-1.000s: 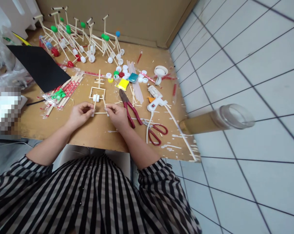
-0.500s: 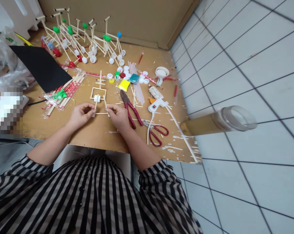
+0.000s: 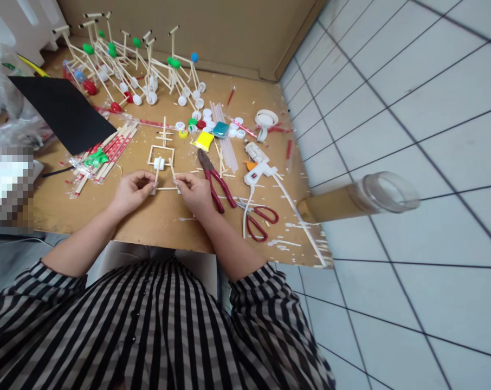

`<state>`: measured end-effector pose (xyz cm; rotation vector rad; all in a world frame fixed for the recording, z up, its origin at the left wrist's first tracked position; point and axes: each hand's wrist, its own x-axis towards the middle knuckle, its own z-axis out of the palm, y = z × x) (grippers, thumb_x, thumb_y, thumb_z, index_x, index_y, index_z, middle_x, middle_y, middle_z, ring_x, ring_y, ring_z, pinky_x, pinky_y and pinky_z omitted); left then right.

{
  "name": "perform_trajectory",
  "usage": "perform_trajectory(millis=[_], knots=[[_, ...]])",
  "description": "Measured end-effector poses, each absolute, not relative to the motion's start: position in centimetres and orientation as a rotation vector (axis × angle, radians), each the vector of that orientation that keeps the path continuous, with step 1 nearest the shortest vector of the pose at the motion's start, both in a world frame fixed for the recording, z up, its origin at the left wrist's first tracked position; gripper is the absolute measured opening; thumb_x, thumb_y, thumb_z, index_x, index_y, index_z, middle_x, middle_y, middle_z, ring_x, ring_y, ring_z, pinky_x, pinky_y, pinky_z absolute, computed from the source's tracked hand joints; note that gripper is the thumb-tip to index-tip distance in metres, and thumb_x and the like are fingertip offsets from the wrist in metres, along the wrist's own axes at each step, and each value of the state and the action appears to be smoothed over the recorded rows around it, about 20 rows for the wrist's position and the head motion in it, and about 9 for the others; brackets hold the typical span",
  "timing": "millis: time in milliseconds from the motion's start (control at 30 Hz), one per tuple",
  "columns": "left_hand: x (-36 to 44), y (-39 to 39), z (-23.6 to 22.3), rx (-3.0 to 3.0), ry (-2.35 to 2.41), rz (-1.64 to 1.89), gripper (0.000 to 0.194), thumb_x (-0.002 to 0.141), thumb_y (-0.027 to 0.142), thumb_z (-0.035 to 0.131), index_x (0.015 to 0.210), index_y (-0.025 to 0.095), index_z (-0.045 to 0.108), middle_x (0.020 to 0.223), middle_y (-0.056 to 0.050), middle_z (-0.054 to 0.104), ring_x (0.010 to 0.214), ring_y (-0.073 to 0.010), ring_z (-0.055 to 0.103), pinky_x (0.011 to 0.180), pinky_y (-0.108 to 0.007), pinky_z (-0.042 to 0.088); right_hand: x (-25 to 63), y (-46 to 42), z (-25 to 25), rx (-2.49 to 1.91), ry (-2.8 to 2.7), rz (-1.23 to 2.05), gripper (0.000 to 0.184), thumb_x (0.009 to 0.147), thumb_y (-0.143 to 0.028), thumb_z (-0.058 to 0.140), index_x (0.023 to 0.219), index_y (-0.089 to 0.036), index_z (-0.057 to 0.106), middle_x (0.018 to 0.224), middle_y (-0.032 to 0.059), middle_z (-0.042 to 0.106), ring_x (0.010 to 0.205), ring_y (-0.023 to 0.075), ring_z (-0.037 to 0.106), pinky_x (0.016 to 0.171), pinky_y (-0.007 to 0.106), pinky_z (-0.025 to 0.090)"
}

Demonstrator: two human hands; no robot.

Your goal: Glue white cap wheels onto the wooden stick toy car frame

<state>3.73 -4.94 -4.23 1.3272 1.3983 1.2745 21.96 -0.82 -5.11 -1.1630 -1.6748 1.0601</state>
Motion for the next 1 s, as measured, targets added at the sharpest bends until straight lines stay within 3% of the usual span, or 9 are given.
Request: perform_trajectory(millis=[1000], knots=[[3.61, -5.07, -4.28, 1.303, 1.424, 1.290, 0.008, 0.065, 0.024, 0.069, 0.070, 0.020, 0.066, 0.063, 0.002, 0.066, 0.055, -0.0121, 0.059, 0.058, -0.024, 0.047, 21.68, -0.65, -5.75, -1.126, -1.544, 1.182, 0.024, 0.069, -0.040, 0.078, 0.080, -0.019, 0.075, 0.086, 0.0052, 0.079, 0.076, 0.0183, 0.072, 0.077, 0.034, 0.060]])
